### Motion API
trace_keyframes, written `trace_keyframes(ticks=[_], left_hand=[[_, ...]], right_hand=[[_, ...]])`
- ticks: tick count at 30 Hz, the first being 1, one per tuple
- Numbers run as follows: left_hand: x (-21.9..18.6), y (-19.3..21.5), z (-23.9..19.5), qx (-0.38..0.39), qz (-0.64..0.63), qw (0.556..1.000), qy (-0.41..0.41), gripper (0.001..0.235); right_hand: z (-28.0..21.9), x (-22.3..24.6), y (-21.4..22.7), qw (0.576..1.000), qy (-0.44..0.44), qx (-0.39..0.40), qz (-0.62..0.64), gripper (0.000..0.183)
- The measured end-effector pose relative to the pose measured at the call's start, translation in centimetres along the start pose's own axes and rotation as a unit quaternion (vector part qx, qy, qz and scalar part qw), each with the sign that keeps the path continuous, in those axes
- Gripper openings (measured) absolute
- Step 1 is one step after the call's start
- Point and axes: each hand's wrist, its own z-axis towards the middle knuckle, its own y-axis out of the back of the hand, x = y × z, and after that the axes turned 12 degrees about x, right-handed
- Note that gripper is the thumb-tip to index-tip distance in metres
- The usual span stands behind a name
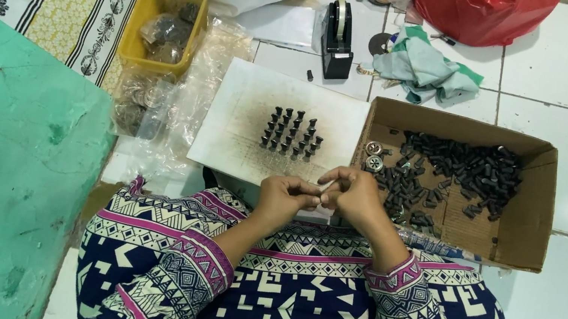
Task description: Sorting and assembling small metal fixtures by placing them onto a pin board.
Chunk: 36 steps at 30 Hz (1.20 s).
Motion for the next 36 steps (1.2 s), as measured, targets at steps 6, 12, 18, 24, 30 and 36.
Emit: trace_keyframes(ticks=[6, 12, 18, 24, 30, 36], left_hand=[[-3.4, -0.1, 1.2, -0.074, 0.078, 0.991, -0.076, 0.018], [-7.0, 1.2, 3.0, -0.052, 0.151, 0.975, -0.158, 0.021], [-7.7, 2.6, 6.6, -0.008, 0.347, 0.88, -0.326, 0.028], [-7.6, 4.1, 8.6, 0.068, 0.36, 0.895, -0.253, 0.036], [-8.8, 3.9, 8.0, 0.097, 0.285, 0.931, -0.207, 0.036], [-8.2, 4.2, 8.2, 0.119, 0.302, 0.923, -0.209, 0.038]], right_hand=[[-1.4, 5.3, -0.2, 0.992, 0.078, -0.067, 0.079, 0.045], [0.9, 6.1, -0.2, 0.97, 0.209, -0.127, 0.005, 0.045], [3.9, 5.8, 1.6, 0.927, 0.276, -0.224, -0.119, 0.042], [5.5, 4.3, 1.1, 0.892, 0.289, -0.225, -0.265, 0.046], [5.4, 4.5, 0.7, 0.86, 0.301, -0.213, -0.352, 0.052], [6.4, 2.8, 0.9, 0.85, 0.277, -0.204, -0.398, 0.056]])
